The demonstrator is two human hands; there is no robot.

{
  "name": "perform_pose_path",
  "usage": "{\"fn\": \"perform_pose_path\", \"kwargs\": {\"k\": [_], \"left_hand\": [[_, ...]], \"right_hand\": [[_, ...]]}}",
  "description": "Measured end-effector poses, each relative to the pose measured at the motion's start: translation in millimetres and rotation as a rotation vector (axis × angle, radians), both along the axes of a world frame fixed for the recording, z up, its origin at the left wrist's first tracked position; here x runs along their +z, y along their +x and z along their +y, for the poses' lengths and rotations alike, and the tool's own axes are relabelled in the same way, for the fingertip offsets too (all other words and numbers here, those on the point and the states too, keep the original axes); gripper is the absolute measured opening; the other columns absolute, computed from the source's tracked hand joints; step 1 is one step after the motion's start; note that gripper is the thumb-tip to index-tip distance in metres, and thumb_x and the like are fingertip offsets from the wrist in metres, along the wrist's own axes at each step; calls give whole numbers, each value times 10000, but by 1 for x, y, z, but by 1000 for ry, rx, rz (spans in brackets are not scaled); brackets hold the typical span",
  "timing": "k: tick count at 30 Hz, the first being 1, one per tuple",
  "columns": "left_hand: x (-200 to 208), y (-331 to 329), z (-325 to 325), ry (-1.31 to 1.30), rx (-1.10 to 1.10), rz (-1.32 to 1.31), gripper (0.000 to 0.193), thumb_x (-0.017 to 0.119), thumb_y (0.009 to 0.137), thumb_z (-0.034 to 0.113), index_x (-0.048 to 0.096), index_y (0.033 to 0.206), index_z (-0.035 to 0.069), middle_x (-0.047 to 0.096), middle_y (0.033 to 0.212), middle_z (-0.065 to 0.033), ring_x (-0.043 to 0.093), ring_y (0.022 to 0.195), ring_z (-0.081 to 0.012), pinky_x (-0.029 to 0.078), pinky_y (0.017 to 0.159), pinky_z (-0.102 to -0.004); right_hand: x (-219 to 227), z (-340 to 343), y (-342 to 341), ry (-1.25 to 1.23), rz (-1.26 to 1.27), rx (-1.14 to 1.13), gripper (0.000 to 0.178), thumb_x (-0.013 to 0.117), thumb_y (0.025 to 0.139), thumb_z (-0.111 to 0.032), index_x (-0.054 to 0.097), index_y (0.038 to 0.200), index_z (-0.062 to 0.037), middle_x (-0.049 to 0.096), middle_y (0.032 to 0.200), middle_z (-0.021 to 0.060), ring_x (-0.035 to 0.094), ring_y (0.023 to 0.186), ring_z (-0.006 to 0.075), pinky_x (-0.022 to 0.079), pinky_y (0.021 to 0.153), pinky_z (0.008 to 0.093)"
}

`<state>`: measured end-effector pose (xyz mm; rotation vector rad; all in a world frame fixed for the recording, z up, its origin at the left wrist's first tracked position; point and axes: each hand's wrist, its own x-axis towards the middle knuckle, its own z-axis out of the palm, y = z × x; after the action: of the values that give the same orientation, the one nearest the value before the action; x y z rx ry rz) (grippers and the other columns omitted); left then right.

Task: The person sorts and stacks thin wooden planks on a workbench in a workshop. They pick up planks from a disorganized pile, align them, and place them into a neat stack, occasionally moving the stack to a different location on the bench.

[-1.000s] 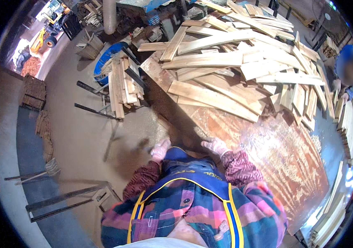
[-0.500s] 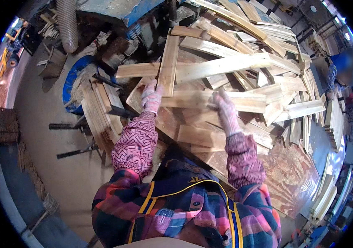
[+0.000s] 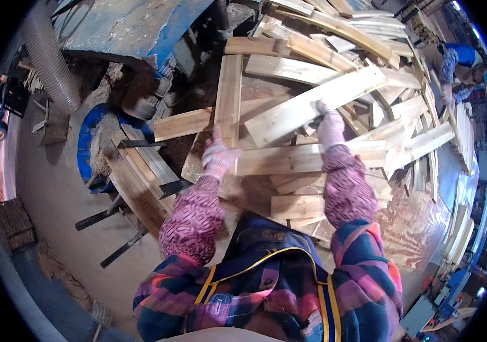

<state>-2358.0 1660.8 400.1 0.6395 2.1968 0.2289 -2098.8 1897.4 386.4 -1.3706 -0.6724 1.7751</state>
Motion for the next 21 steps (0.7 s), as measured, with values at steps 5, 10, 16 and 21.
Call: {"fn": "perform_pose_path", "kwargs": {"k": [5,10,16,21], "left_hand": [[26,-1,-93,-19,28,-6,1222,870,693,364,65,1612,312,299,1575,-309,391,1424,-446,384,1155,-464],[-28,38,-145,139,8,131,1225,887,664,348,124,1618,247,321,1551,-327,377,1413,-473,355,1168,-467],[-35,103,-189,268,204,257,1206,905,611,304,218,1593,162,486,1404,-282,498,1282,-444,416,1099,-472],[5,157,-255,182,288,330,1162,875,586,284,278,1566,102,530,1356,-254,543,1217,-412,447,1062,-459]], "right_hand": [[68,-65,53,-14,151,185,315,695,848,15,637,1138,125,712,1066,155,699,965,288,573,936,406],[68,-112,123,1,-352,448,319,732,827,-61,686,1112,75,727,970,101,690,851,182,565,835,295],[122,-76,135,271,-1022,926,521,767,870,-333,653,1300,-62,737,1054,62,682,1005,254,521,918,373],[127,-48,126,945,-1402,1503,536,811,741,-438,734,1197,-167,445,1512,54,420,1395,286,419,1106,449]]}}
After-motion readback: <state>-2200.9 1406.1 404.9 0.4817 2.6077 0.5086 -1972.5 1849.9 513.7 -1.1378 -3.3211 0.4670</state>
